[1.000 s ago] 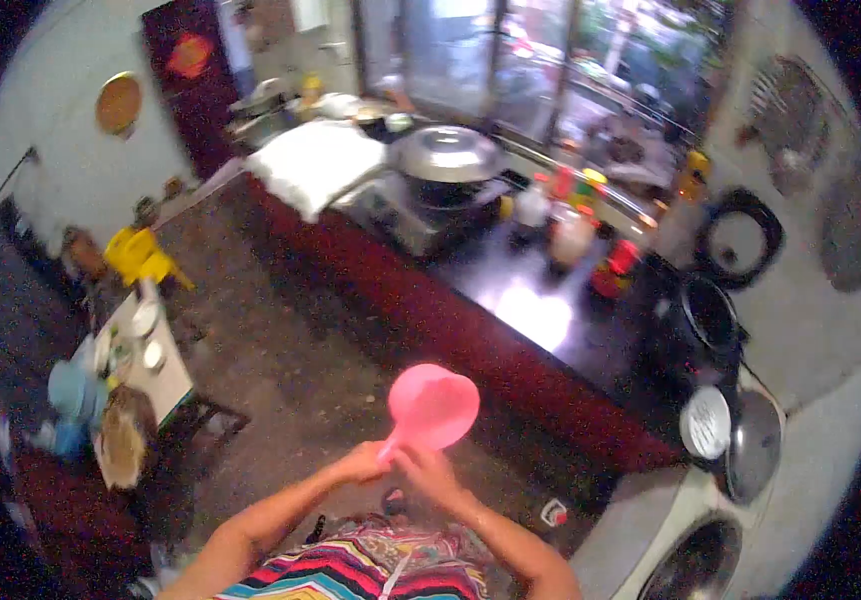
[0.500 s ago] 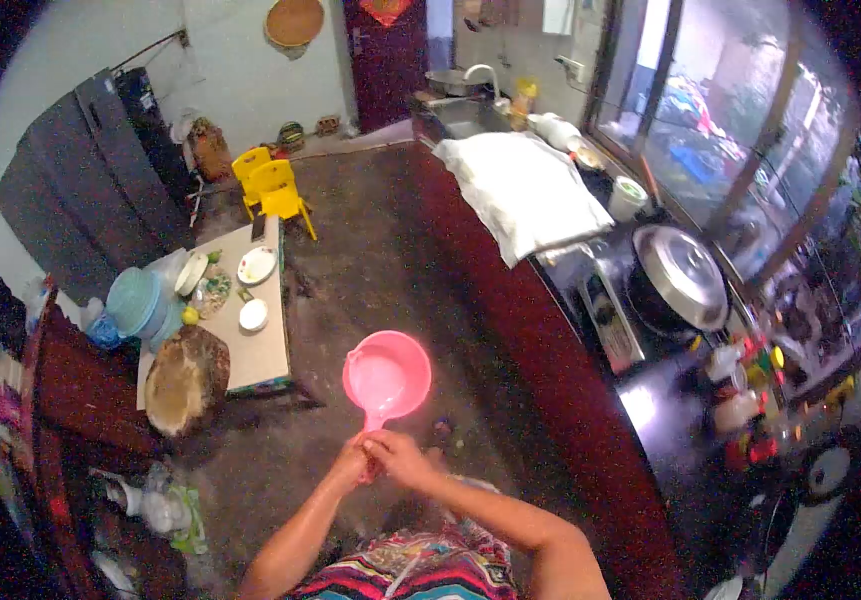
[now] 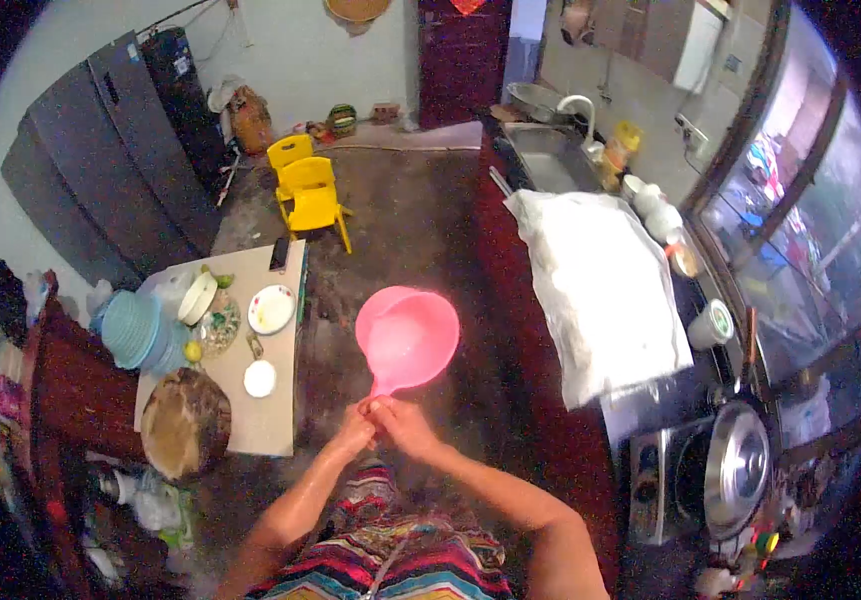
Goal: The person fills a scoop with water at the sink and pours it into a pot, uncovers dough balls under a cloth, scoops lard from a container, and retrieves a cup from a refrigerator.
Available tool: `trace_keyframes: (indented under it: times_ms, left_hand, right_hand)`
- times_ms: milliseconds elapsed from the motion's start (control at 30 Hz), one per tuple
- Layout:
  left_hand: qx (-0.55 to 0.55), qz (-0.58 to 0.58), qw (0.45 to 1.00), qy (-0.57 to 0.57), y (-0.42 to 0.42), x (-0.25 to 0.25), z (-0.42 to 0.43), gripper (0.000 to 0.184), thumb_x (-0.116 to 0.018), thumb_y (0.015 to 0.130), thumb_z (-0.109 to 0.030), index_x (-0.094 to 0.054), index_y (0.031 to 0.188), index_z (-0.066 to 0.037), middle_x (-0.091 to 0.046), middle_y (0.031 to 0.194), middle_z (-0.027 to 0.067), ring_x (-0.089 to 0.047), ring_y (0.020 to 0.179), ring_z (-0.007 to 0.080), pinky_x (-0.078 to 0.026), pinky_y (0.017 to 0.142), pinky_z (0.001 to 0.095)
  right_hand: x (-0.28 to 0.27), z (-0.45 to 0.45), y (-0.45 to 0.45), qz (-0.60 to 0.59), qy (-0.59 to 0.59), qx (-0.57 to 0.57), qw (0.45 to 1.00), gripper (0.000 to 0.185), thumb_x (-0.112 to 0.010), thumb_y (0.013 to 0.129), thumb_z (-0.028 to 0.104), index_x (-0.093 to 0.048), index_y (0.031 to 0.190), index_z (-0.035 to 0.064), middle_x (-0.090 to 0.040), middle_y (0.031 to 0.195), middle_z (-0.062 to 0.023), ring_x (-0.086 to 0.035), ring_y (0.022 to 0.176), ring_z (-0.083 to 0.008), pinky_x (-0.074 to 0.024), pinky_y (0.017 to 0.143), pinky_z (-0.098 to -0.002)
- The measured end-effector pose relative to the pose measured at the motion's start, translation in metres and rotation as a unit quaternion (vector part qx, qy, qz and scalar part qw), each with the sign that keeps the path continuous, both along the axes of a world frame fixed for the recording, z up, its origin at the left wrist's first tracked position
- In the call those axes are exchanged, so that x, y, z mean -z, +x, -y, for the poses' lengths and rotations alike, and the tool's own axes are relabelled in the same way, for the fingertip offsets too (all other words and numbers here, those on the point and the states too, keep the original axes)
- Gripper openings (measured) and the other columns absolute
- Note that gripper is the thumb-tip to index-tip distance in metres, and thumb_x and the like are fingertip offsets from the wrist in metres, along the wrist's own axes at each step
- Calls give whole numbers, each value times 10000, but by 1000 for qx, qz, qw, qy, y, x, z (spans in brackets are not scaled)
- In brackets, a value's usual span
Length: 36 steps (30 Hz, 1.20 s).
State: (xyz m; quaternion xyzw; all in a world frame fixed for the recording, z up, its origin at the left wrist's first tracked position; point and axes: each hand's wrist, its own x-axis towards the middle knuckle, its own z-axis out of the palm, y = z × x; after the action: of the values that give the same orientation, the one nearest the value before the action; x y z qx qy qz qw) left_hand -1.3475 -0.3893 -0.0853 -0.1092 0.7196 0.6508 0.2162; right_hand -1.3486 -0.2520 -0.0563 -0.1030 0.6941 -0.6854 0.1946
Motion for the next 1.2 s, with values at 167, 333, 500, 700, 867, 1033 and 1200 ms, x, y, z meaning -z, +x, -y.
trace_keyframes:
  times_ms: [167,333,500,700,867,1033,1200]
  left_hand:
    - [-81,88,990,78,-124,39,7,189,-442,838,-48,-567,979,-63,-553,605,44,-465,372,112,-316,294,237]
    - [-34,99,992,63,-278,33,7,178,-394,889,-127,-559,890,-60,-508,526,53,-429,329,115,-287,269,258]
    - [34,89,992,78,-425,1,-23,116,-437,862,-100,-546,881,-64,-497,527,42,-422,336,108,-295,278,252]
    - [145,57,985,69,-573,-17,-77,135,-540,849,-210,-489,850,-85,-448,543,8,-401,351,91,-312,290,253]
    - [191,78,974,97,-675,-27,-147,221,-588,838,-290,-465,848,-106,-459,549,4,-413,364,88,-334,300,251]
    - [271,99,950,123,-795,-4,-238,219,-600,825,-272,-517,891,-81,-522,596,37,-463,398,116,-383,340,266]
    - [324,146,917,183,-893,6,-322,132,-606,768,-156,-550,823,-49,-537,616,43,-498,455,125,-414,385,269]
  right_hand:
    - [34,10,-127,-23,42,-18,999,312,-429,942,284,-577,956,10,-584,696,-39,-557,603,-103,-475,576,-254]
    - [39,10,-284,-129,153,-25,979,284,-440,935,247,-568,963,-4,-609,744,-83,-598,642,-129,-495,594,-273]
    - [10,-19,-415,-90,139,30,986,273,-448,933,242,-572,998,7,-612,751,-75,-603,642,-131,-500,591,-279]
    - [-8,-108,-524,-65,23,300,951,264,-463,923,246,-575,923,7,-574,666,-68,-556,532,-120,-475,498,-265]
    - [1,-227,-629,-85,-108,516,845,291,-438,908,291,-554,889,24,-549,615,-70,-524,450,-154,-436,416,-272]
    - [36,-364,-741,-65,-186,635,747,305,-427,890,314,-539,948,36,-551,644,-71,-515,446,-169,-440,420,-291]
    - [64,-471,-823,15,-277,670,689,413,-378,901,422,-527,1019,56,-570,828,-99,-548,577,-223,-467,531,-362]
